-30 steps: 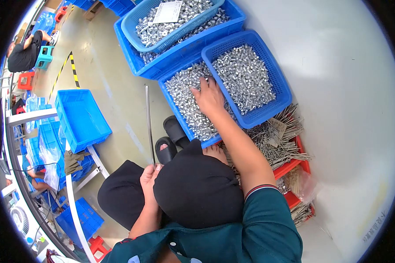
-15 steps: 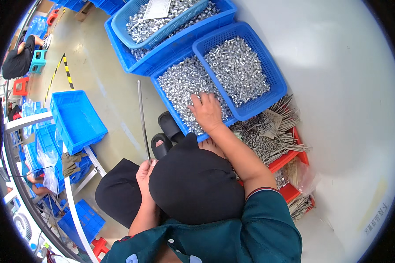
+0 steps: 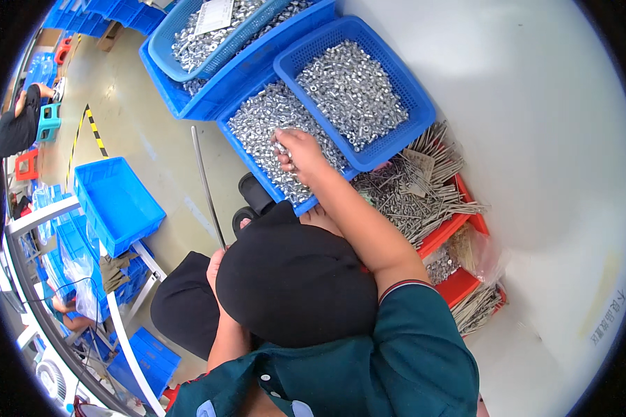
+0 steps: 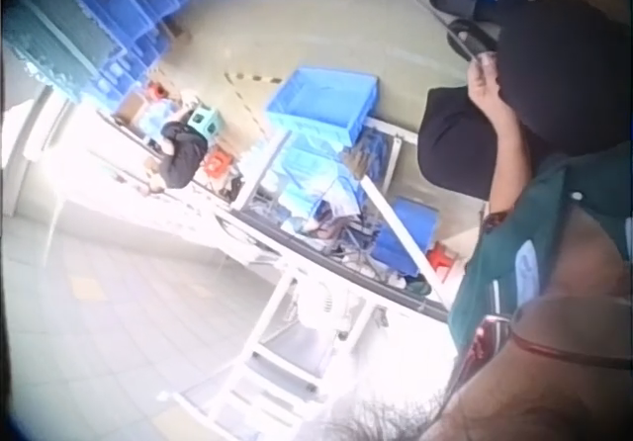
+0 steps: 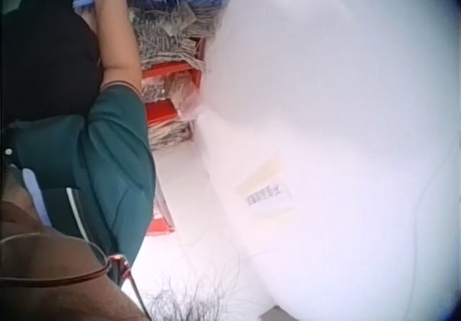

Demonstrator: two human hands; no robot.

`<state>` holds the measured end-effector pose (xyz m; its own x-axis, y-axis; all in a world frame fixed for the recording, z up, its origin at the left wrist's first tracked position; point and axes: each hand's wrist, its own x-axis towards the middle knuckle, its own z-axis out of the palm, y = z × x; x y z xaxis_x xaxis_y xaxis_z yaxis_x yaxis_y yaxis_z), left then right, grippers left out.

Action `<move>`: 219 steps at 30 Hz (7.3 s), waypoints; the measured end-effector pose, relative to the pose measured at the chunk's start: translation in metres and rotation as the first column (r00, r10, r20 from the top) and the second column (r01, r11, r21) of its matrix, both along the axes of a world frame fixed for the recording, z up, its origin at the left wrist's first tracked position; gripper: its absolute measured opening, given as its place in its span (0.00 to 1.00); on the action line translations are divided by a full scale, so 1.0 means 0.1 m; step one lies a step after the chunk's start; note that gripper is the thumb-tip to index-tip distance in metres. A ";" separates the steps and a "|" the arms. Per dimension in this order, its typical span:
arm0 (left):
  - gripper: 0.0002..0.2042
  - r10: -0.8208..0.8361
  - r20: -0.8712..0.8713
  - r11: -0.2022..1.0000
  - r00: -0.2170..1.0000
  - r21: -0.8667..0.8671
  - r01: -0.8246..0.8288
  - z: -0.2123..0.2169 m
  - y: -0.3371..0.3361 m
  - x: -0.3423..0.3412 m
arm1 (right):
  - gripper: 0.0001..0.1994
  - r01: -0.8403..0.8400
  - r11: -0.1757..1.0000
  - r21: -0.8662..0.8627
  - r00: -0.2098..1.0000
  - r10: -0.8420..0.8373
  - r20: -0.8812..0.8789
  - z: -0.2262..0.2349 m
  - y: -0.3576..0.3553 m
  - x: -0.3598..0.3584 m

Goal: Inspecting and sorting small metal components using a metal rod.

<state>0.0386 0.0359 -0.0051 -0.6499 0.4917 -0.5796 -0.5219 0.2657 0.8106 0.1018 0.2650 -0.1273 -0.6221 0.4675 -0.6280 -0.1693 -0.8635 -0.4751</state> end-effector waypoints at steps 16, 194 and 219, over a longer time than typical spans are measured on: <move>0.06 0.003 -0.055 0.999 0.998 0.036 -0.001 -0.10 -0.11 0.01 | 0.10 -0.140 0.928 -0.345 0.931 0.005 -0.365 0.19 0.33 0.24; 0.13 -0.172 -0.660 0.914 0.732 0.170 0.369 0.11 0.00 -0.49 | 0.10 -0.219 0.957 0.188 0.974 0.226 -0.013 2.48 0.32 -0.12; 0.12 -0.107 -0.582 0.889 0.806 0.306 0.340 0.09 0.04 -0.51 | 0.10 -0.321 0.944 0.077 0.938 0.328 -0.116 2.59 0.26 -0.07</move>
